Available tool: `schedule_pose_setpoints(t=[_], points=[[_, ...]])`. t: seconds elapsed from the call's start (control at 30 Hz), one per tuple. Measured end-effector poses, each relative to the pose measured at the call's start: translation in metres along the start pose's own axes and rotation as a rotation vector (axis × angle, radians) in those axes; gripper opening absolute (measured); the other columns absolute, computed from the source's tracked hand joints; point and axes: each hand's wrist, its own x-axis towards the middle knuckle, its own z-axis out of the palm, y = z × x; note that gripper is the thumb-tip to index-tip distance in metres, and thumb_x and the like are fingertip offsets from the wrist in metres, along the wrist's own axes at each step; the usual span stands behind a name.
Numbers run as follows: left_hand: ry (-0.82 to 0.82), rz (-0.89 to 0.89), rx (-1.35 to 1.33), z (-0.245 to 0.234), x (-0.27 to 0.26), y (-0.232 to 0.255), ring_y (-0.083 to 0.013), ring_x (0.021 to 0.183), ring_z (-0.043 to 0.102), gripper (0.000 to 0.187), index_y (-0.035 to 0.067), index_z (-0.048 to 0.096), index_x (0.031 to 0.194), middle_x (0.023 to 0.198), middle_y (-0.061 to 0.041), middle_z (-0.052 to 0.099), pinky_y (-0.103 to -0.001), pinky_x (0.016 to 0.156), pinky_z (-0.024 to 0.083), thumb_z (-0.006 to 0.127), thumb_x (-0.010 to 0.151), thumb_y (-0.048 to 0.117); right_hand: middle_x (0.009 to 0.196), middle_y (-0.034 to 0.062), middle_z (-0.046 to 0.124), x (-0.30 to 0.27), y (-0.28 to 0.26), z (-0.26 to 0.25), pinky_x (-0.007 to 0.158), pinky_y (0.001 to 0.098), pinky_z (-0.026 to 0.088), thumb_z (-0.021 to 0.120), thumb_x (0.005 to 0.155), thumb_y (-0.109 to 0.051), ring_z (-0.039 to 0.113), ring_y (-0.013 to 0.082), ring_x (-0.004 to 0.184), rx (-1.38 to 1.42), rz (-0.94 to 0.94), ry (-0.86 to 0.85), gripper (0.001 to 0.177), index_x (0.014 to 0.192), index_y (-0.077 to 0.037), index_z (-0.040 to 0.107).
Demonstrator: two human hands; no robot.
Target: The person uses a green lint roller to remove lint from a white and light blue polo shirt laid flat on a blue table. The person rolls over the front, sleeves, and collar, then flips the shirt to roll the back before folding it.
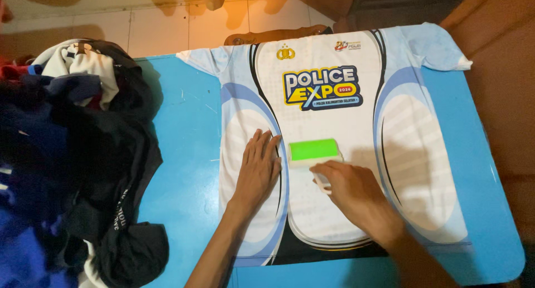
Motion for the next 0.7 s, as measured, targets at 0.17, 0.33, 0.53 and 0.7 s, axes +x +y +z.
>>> schedule_pose_setpoints(t=[0.17, 0.33, 0.53, 0.7], points=[[-0.088, -0.055, -0.012, -0.003, 0.001, 0.008, -0.0414, 0.149, 0.03, 0.066, 0.003, 0.046, 0.146, 0.148, -0.021, 0.047, -0.06, 0.123, 0.014, 0.06, 0.081, 0.002, 0.111, 0.0077, 0.075, -0.009, -0.004, -0.003, 0.081, 0.0415, 0.057, 0.065, 0.085, -0.005, 0.072, 0.0313, 0.094, 0.001, 0.034, -0.034, 0.035, 0.118, -0.014, 0.074], [-0.054, -0.024, -0.042, 0.004, -0.001, 0.007, -0.0397, 0.154, 0.027, 0.06, 0.003, 0.044, 0.147, 0.152, -0.02, 0.045, -0.061, 0.126, 0.012, 0.056, 0.089, 0.001, 0.115, 0.012, 0.073, 0.003, 0.001, 0.009, 0.082, 0.0407, 0.058, 0.063, 0.077, 0.006, 0.071, 0.0342, 0.097, 0.099, -0.029, 0.155, 0.043, 0.117, -0.008, 0.073], [-0.044, 0.004, 0.055, 0.013, -0.008, 0.003, -0.0365, 0.155, 0.025, 0.044, 0.007, 0.049, 0.147, 0.156, -0.019, 0.044, -0.061, 0.125, 0.01, 0.05, 0.103, 0.012, 0.11, 0.0087, 0.073, -0.024, -0.015, -0.018, 0.086, 0.0416, 0.056, 0.07, 0.078, -0.004, 0.071, 0.0306, 0.099, -0.04, 0.064, -0.233, 0.042, 0.118, -0.015, 0.073], [-0.064, 0.017, 0.063, 0.014, -0.011, 0.004, -0.0367, 0.155, 0.024, 0.042, 0.009, 0.05, 0.146, 0.158, -0.019, 0.042, -0.062, 0.124, 0.01, 0.051, 0.105, 0.017, 0.116, 0.0073, 0.073, -0.026, -0.018, -0.007, 0.085, 0.0407, 0.057, 0.066, 0.086, -0.006, 0.072, 0.0309, 0.097, -0.048, 0.081, -0.138, 0.037, 0.121, -0.016, 0.072]])
